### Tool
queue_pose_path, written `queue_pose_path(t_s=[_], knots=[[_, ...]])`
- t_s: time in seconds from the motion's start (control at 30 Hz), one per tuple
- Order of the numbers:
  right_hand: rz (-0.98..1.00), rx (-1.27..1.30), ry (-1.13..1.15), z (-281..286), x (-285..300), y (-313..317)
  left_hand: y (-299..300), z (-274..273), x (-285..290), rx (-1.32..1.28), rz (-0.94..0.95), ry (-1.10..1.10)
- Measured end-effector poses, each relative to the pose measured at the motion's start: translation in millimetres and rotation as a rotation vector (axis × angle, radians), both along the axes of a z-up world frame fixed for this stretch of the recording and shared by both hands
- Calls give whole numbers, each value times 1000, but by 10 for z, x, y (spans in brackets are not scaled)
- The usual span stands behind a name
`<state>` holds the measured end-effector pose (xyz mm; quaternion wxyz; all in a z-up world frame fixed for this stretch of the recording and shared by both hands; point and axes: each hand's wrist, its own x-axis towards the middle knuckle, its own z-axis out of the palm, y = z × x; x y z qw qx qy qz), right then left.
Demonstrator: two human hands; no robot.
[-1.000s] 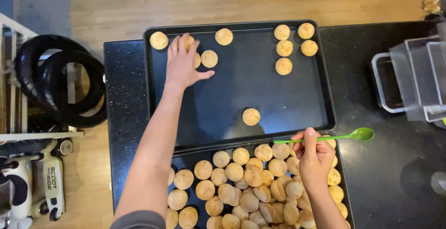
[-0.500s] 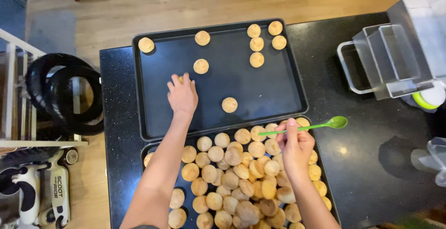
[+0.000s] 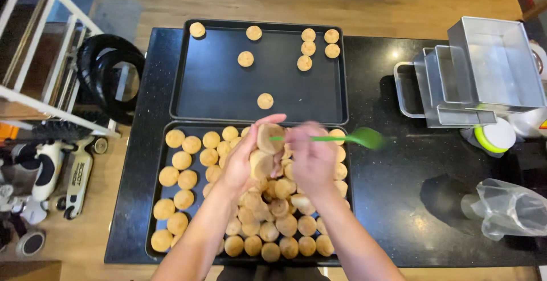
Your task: Poking holes in the bottom of pastry shells using a spoon handle and arranging them on a tray
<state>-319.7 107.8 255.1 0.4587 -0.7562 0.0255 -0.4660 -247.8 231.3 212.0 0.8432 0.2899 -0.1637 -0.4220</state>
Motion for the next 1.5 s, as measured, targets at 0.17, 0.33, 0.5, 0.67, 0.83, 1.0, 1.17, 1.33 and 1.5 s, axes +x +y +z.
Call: queue_pose_path(t_s=[0.17, 0.33, 0.5, 0.67, 0.83, 1.0, 1.17, 1.33, 1.5], knots=[[94, 39, 22, 101, -288, 111, 32, 181, -348, 40, 80, -91], [169, -10, -56, 37, -482, 68, 116, 349, -612, 164, 207, -252], [73, -169, 161, -191, -606, 93, 169, 626, -912, 666, 264, -771], [188, 379, 236, -210, -655, 207, 235, 343, -1011, 558, 269, -657], [262, 342, 185, -321, -670, 210, 278, 81, -1015, 185, 230, -328], [109, -175, 145, -513, -669, 163, 317, 502, -1197, 578, 220, -758], [212, 394, 349, -366, -773, 184, 288, 7, -1138, 423, 137, -442], [245, 591, 365, -375, -806, 206, 265, 3, -1143, 373, 194, -182], [82, 37, 81, -297, -949, 127, 226, -57, -1154, 311, 301, 329]])
